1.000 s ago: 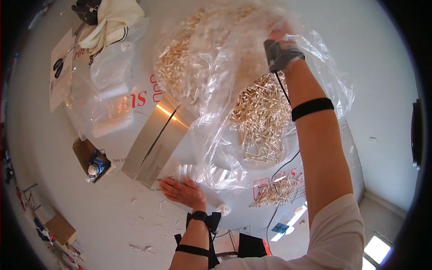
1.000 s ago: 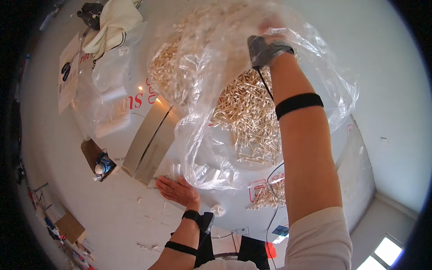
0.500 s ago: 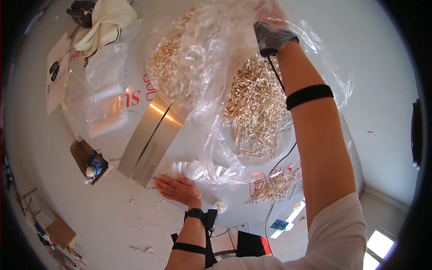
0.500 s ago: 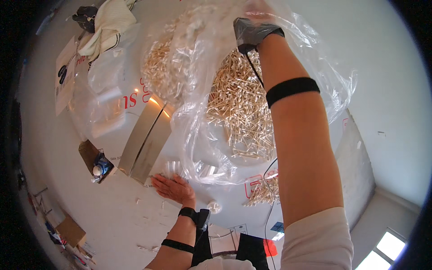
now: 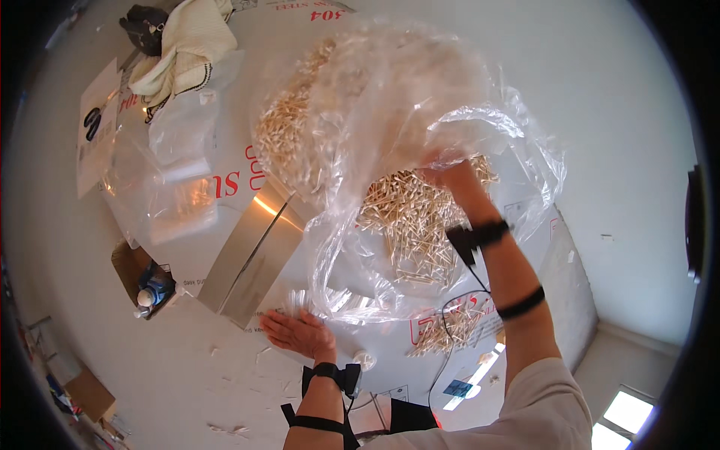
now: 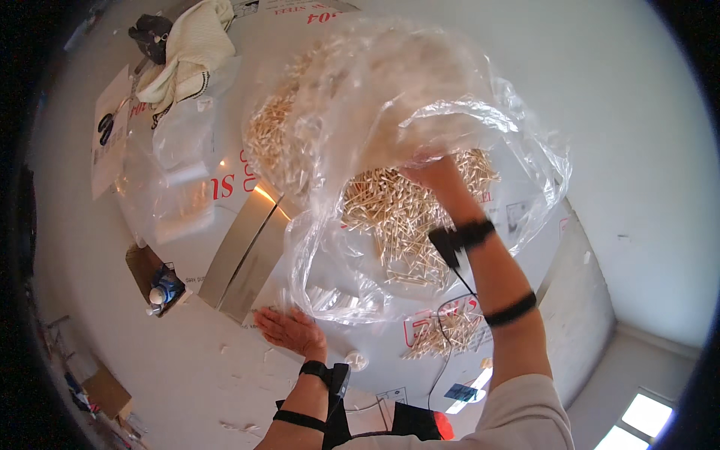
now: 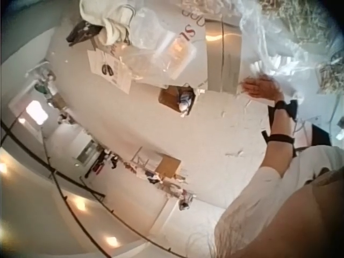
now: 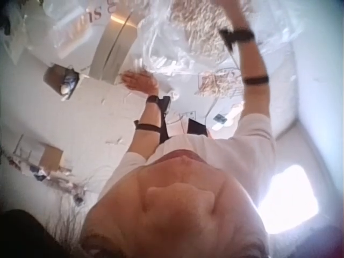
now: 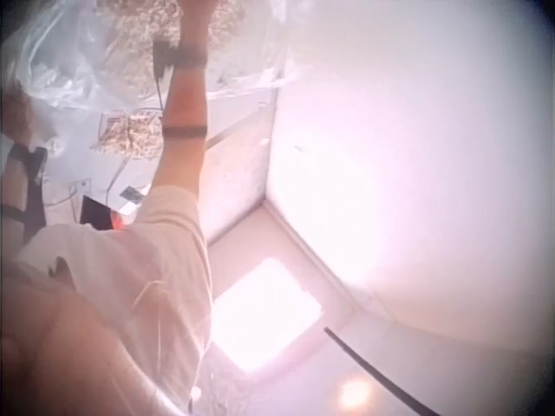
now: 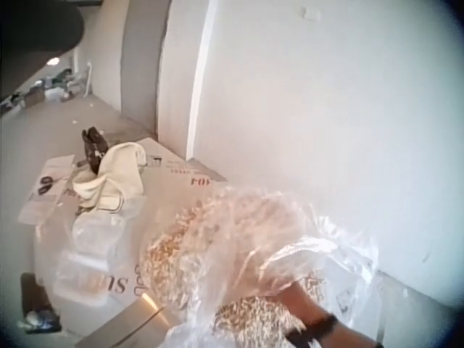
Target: Packaging and sorting cotton swabs into a small box in a production setting.
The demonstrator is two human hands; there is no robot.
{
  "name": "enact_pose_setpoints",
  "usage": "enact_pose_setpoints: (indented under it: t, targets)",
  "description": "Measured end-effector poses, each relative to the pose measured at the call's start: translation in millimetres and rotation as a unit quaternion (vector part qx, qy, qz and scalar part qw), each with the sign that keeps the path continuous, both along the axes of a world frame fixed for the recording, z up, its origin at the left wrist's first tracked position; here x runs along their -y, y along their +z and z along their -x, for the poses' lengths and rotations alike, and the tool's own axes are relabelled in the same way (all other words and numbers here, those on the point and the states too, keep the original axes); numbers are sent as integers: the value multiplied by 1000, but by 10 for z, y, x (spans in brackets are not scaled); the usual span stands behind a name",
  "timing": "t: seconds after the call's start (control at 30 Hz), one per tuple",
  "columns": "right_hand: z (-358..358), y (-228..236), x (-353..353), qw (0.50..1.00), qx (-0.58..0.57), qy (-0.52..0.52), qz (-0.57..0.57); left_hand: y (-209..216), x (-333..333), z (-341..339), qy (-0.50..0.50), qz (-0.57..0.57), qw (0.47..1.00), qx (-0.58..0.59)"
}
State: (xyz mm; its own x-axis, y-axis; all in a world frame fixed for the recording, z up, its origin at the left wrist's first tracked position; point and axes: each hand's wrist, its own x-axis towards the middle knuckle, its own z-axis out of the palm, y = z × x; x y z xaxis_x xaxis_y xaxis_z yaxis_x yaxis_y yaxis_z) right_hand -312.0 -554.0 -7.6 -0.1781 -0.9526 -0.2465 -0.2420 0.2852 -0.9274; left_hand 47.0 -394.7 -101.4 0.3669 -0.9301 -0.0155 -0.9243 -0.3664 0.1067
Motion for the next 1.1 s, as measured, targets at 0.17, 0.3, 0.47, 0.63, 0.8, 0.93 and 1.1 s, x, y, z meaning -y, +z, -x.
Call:
enact_pose_setpoints:
  t: [0.17,0.3,0.47,0.63,0.8,0.93,1.1]
  targets:
    - [-406,872,-172,910,-300,-196,207,2,-19,-74,-1,0,1000,-6]
    - [509,921,1071,661,-652,-142,344,5,6,-3,-8,11,1000,-4]
    - [966,718,1693,798,-597,10,-87,-41,7,8,-9,0,1000,2]
    - [874,597,1475,817,-526,-228,61,-43,-19,-59,-5,6,1000,23]
    - [1094,1034,1307,910,-259,-257,196,-62,-28,8,-19,22,999,20]
    - [457,1564,1027,909,-129,-245,311,-39,-27,-61,-23,34,999,28]
    - [-129,1985,83,855,-90,-148,489,-50,-10,7,-2,8,1000,18]
